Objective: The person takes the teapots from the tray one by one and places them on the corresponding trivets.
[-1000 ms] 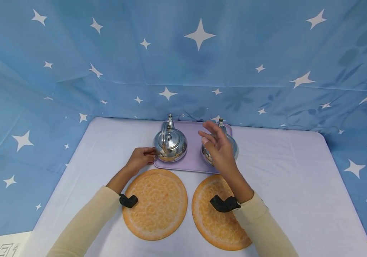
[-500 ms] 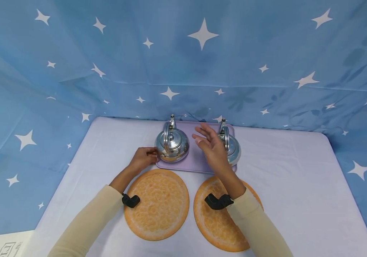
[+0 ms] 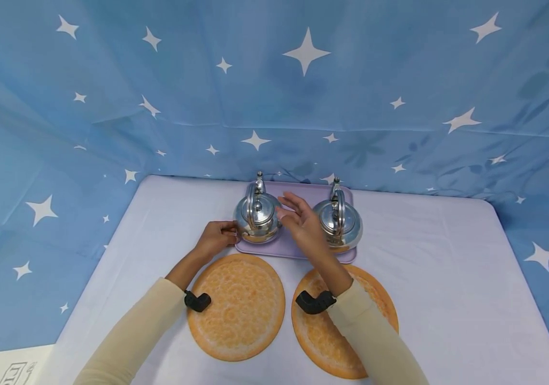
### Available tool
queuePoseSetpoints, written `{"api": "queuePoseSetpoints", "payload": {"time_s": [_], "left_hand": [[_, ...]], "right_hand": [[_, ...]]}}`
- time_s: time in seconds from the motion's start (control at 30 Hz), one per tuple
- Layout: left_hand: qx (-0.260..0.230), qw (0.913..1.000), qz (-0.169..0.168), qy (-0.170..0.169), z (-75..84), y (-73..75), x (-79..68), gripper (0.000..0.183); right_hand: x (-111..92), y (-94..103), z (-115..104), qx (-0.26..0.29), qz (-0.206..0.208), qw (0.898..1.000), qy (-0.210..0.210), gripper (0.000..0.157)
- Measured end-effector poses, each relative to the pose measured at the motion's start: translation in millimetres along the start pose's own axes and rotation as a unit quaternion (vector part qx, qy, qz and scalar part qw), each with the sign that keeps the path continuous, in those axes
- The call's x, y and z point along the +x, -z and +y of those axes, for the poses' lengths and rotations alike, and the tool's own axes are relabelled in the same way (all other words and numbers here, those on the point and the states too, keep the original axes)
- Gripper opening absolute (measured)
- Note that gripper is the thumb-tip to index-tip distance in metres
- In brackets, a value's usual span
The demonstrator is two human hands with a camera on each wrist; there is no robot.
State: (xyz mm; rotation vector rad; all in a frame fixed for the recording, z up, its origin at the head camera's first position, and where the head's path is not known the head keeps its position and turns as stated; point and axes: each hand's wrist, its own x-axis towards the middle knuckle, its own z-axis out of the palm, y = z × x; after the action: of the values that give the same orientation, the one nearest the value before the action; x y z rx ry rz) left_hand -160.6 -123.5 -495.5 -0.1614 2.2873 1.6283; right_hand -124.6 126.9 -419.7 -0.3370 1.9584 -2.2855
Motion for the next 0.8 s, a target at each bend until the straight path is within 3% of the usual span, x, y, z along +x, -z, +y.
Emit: {"api": "queuePoseSetpoints", "payload": {"time_s": [0.5,0.8], "left_hand": [[0.003,1.0000,0.003,-0.004,-3.7,1.5,1.3,0.049],[0.002,0.9999,0.001,-0.011,-6.4,0.9,3.5,0.050]], "right_hand": [[12,-27.8,14,-0.086,-0.029,0.996,0.008,0.048],[27,-40.4,13,-0.101,-0.017,0.995,-0.005,0.044]]}}
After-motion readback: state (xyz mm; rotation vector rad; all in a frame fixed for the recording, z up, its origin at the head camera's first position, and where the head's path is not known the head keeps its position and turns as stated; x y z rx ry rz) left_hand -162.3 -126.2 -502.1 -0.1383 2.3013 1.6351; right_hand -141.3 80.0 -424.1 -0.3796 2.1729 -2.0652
